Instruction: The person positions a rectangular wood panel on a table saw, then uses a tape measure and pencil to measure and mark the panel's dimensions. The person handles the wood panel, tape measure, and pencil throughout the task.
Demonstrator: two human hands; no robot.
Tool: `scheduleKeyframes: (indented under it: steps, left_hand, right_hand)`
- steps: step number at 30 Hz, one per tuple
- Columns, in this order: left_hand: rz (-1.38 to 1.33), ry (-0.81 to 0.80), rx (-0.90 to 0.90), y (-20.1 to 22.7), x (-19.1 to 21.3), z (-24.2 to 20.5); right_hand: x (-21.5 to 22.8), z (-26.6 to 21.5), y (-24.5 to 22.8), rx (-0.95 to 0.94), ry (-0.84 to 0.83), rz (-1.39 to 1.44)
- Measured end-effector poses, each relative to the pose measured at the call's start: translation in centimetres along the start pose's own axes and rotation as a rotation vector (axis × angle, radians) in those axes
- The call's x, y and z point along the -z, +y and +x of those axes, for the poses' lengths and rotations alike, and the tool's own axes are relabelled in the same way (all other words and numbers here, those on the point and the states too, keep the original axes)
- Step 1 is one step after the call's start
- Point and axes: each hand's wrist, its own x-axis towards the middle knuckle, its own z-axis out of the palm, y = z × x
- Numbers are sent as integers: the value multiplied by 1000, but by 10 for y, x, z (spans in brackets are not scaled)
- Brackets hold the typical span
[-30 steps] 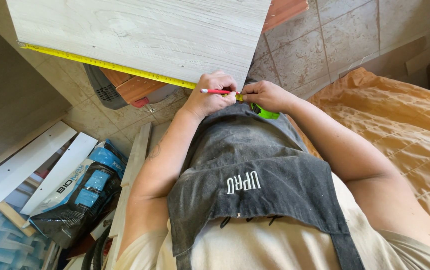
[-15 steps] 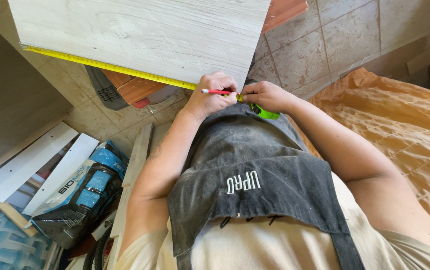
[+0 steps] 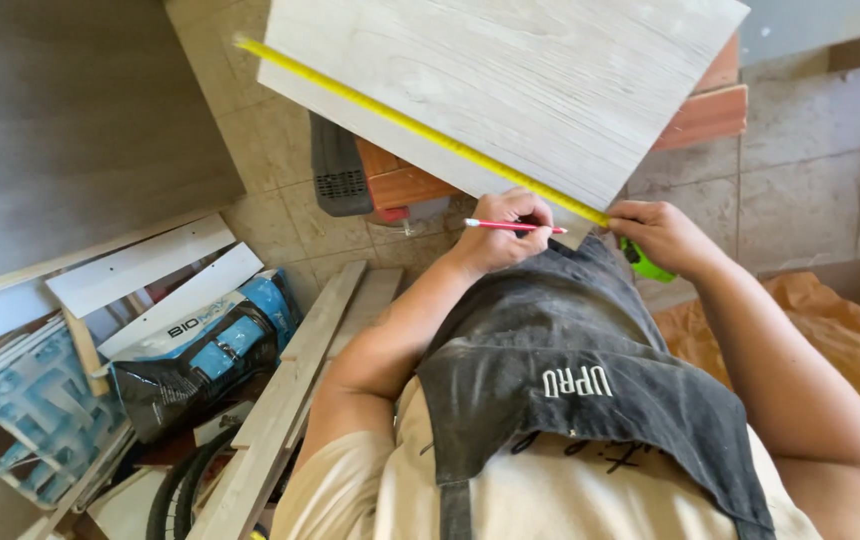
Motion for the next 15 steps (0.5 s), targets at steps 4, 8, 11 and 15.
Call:
scheduleKeyframes:
  steps: [4,8,11,15]
  left_hand:
    - [-28,5,43,-7,1,-6]
    - [28,-119,-3,7,13,-4]
    - [39,-106,5,10,14,0]
    - [30,-125,8,12,13,5]
  right_hand:
    - [17,4,6,-37,84,-33]
    - [27,10,-5,-198,89,-212]
    - [28,14,-18,-252,95,-222]
    - [32,22,-12,-199,88,-216]
